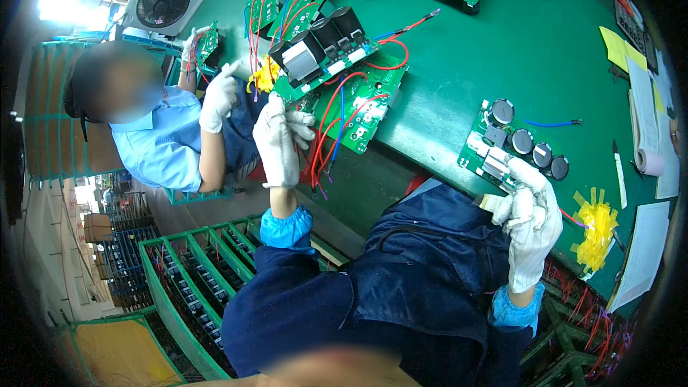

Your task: Manually assembling electronic components and capacitors onto printed circuit boards at a factory workstation.

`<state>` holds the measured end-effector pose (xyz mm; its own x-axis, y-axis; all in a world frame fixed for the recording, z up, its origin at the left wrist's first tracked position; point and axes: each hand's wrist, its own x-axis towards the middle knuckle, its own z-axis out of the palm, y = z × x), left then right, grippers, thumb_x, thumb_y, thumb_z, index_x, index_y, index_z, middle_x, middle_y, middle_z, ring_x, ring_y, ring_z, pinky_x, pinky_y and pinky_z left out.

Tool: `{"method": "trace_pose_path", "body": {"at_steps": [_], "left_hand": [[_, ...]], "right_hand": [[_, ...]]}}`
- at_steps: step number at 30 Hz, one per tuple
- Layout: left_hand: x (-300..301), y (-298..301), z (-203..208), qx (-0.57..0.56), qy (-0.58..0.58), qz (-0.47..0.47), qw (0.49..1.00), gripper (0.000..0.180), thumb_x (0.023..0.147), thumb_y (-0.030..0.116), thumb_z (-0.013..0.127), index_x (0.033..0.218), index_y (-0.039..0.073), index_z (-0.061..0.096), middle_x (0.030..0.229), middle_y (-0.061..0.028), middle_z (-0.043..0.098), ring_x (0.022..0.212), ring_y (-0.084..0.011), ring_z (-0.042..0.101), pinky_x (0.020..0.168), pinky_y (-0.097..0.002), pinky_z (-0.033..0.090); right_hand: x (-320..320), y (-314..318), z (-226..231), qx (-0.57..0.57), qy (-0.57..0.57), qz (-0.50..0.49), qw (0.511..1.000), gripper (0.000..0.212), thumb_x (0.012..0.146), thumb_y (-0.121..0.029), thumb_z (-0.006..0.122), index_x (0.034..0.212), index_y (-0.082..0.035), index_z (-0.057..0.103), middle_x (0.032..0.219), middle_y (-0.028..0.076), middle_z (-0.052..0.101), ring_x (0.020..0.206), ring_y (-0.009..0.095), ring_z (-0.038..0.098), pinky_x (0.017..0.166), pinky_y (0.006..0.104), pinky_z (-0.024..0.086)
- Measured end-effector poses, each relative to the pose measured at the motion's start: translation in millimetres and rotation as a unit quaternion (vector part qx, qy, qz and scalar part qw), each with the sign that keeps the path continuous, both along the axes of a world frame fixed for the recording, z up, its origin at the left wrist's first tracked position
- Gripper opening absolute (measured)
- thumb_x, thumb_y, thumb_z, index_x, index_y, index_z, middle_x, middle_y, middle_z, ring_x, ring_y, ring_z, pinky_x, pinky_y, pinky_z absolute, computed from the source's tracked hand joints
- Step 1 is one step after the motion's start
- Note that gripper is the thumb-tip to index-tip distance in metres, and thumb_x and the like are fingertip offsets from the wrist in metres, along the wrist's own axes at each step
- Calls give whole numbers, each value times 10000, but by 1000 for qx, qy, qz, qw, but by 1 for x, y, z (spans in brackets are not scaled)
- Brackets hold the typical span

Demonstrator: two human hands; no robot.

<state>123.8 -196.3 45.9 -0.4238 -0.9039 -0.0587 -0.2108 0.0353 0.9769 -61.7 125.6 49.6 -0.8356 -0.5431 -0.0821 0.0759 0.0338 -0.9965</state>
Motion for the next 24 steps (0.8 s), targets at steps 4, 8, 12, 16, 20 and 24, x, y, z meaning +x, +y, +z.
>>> {"method": "trace_pose_path", "body": {"at_steps": [4,8,12,16,20,24], "left_hand": [[-15,25,7,-276,-119,97,949,258,1034,205,516,1079,-24,627,806,-96,685,614,-92,602,570,-230,474],[-25,56,12,-377,-29,91,921,201,983,74,569,1130,-42,643,809,-77,689,682,-86,624,625,-239,509],[-32,72,-1,-376,77,23,923,263,993,125,587,1160,-75,624,950,-109,692,769,-121,641,737,-250,534],[-38,80,4,-382,44,-31,922,243,971,113,608,1127,-67,654,911,-114,706,765,-131,662,710,-252,534],[-55,92,7,-440,59,-136,886,186,882,8,623,1056,-5,691,758,-82,685,634,-181,650,593,-293,517],[-69,116,-2,-408,66,-178,893,179,870,8,679,1045,37,698,762,-85,692,646,-214,664,605,-318,522]], "right_hand": [[-2,2,7,6,23,-14,1000,330,1024,-214,507,1247,8,603,844,85,675,552,51,503,496,203,325],[-2,0,8,2,27,8,1000,342,1027,-225,502,1252,13,600,698,58,624,538,57,484,503,206,321],[1,-1,6,18,21,-9,1000,366,1033,-235,483,1266,25,593,642,40,590,541,58,478,507,206,321],[0,4,7,22,21,-14,999,359,1033,-230,489,1261,26,597,669,47,602,548,58,486,505,206,323],[0,5,7,18,18,-22,999,355,1035,-228,491,1255,29,600,693,44,609,559,60,500,505,203,326],[0,3,3,5,20,-15,1000,356,1039,-233,489,1252,30,601,702,40,610,568,62,514,506,197,331]]}}
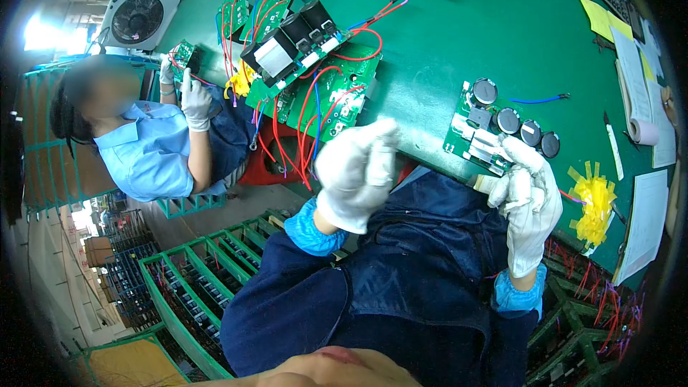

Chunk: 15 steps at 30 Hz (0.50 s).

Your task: Manually assembling electronic components and capacitors onto printed circuit boards at a factory workstation.

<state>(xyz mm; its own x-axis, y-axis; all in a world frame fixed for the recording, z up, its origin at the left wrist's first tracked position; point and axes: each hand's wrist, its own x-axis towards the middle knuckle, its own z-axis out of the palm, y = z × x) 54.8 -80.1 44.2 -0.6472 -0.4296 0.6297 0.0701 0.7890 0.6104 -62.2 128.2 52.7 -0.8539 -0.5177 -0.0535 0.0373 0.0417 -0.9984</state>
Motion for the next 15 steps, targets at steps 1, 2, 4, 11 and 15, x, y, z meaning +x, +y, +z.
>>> {"method": "trace_pose_path", "body": {"at_steps": [1,2,4,11,15], "left_hand": [[-7,6,0,12,5,-16,1000,195,854,7,688,1047,33,693,773,-89,692,663,-233,670,626,-328,535],[-12,12,-4,27,4,-35,999,213,845,9,692,1057,31,686,809,-100,695,700,-249,674,647,-335,540],[-21,23,-10,48,2,-63,997,267,826,11,699,1091,30,667,905,-125,696,795,-278,679,695,-350,548],[-28,38,-39,95,-35,-59,993,454,837,56,689,1270,12,561,1303,-234,553,1175,-380,566,976,-432,477],[-43,35,-49,173,-14,-68,982,443,876,59,669,1292,-22,539,1358,-256,524,1259,-387,530,1048,-433,429]], "right_hand": [[1,-1,-3,2,10,-31,999,374,1040,-249,489,1262,33,593,704,40,609,566,60,512,506,196,334],[2,-3,-4,3,20,-62,998,393,1041,-266,489,1273,36,585,705,40,608,565,57,510,506,194,336],[-1,-2,-2,-6,75,-66,995,425,1038,-295,493,1290,38,572,711,40,609,563,55,507,501,190,333],[-5,18,-16,-80,158,-103,979,489,1021,-305,486,1334,68,532,637,-5,516,521,49,448,457,193,298],[-4,21,-11,-42,189,-174,966,466,1014,-230,492,1339,103,512,651,-5,502,540,48,431,494,214,358]]}}
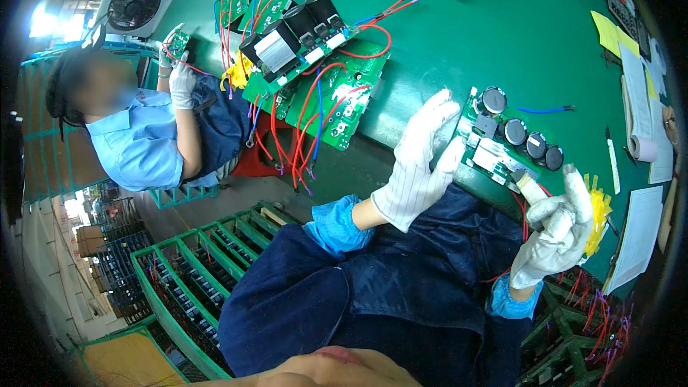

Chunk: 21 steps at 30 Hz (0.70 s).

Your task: Manually assembling electronic components and capacitors onto printed circuit boards at a factory workstation.

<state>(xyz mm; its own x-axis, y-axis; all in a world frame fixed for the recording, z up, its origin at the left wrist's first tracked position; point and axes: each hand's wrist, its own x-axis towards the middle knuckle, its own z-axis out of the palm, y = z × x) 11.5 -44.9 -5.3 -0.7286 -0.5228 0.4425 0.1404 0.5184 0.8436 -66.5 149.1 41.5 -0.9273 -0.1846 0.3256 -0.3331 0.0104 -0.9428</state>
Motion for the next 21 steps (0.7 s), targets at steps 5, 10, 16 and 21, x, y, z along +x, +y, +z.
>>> {"method": "trace_pose_path", "body": {"at_steps": [5,10,16,21], "left_hand": [[-24,-3,-11,30,-4,-17,999,469,903,51,651,1339,-32,500,1389,-262,500,1295,-373,512,1079,-428,405],[-38,1,-44,261,-5,-114,959,572,906,73,647,1411,-44,407,1443,-266,448,1331,-378,481,1088,-423,398],[-36,0,-36,8,-26,-83,996,575,896,98,614,1413,-44,408,1473,-286,412,1337,-423,458,1083,-446,397],[-37,2,-33,-6,-56,-66,996,585,899,84,585,1431,-52,384,1481,-302,388,1333,-444,450,1090,-458,391]], "right_hand": [[2,-4,-13,71,11,53,996,480,1018,-257,520,1378,59,495,722,25,565,623,68,493,603,232,433],[7,0,-5,97,-38,46,993,497,1016,-301,519,1385,31,500,748,49,599,611,78,511,620,244,462],[5,9,-26,136,-16,25,990,371,1018,-255,488,1271,-7,601,976,107,654,834,160,627,805,326,515],[4,23,-15,324,128,25,937,299,993,-226,502,1145,-25,663,1003,147,655,873,281,652,783,380,504]]}}
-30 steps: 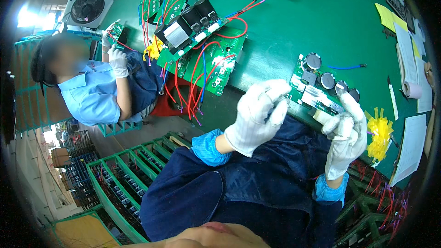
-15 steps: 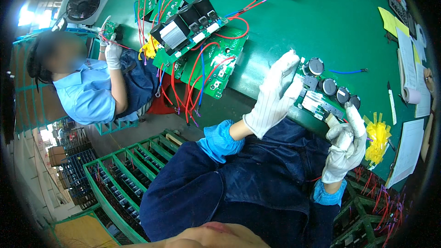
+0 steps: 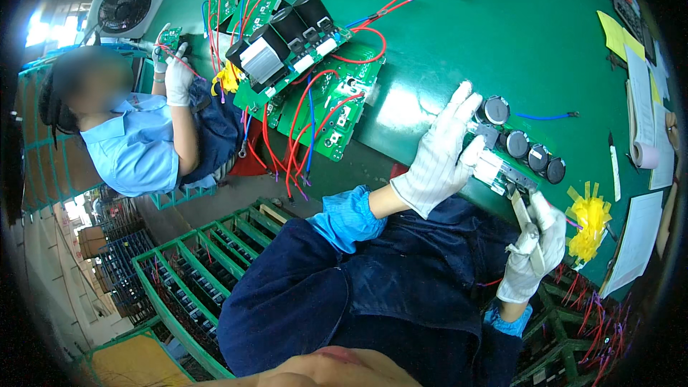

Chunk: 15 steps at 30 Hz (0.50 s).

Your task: Manually assembling electronic components and capacitors onto printed circuit boards at a factory workstation.

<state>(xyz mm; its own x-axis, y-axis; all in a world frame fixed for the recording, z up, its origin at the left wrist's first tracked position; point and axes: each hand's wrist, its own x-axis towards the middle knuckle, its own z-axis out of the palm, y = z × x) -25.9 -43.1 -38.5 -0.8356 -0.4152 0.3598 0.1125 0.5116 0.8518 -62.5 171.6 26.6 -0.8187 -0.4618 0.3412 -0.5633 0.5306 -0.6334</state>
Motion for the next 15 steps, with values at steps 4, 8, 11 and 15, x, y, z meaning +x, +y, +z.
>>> {"method": "trace_pose_path", "body": {"at_steps": [4,8,11,15], "left_hand": [[-3,1,0,-49,-4,-4,999,597,918,87,545,1454,-80,340,1477,-317,377,1347,-453,428,1108,-464,374],[-5,3,1,-38,-28,-10,999,597,923,71,523,1463,-87,323,1474,-320,376,1357,-452,415,1118,-462,365],[-4,3,0,-48,-25,-2,999,593,925,68,513,1467,-79,324,1483,-313,368,1357,-448,413,1121,-461,359],[-3,-5,4,-33,-21,-33,999,597,960,139,482,1479,-83,289,1508,-320,311,1334,-489,399,1110,-471,365]], "right_hand": [[9,3,-9,59,-5,43,997,271,941,-183,572,1140,-28,670,947,168,650,829,345,642,724,405,498],[14,3,-7,26,-68,58,996,301,953,-168,544,1185,-2,639,938,160,670,841,333,649,725,405,505],[15,-3,-7,7,-159,47,986,317,958,-168,533,1212,-1,626,934,142,686,837,310,656,729,391,507],[14,-10,-12,73,-2,120,990,341,962,-179,536,1247,-7,608,928,139,690,792,287,662,713,369,509]]}}
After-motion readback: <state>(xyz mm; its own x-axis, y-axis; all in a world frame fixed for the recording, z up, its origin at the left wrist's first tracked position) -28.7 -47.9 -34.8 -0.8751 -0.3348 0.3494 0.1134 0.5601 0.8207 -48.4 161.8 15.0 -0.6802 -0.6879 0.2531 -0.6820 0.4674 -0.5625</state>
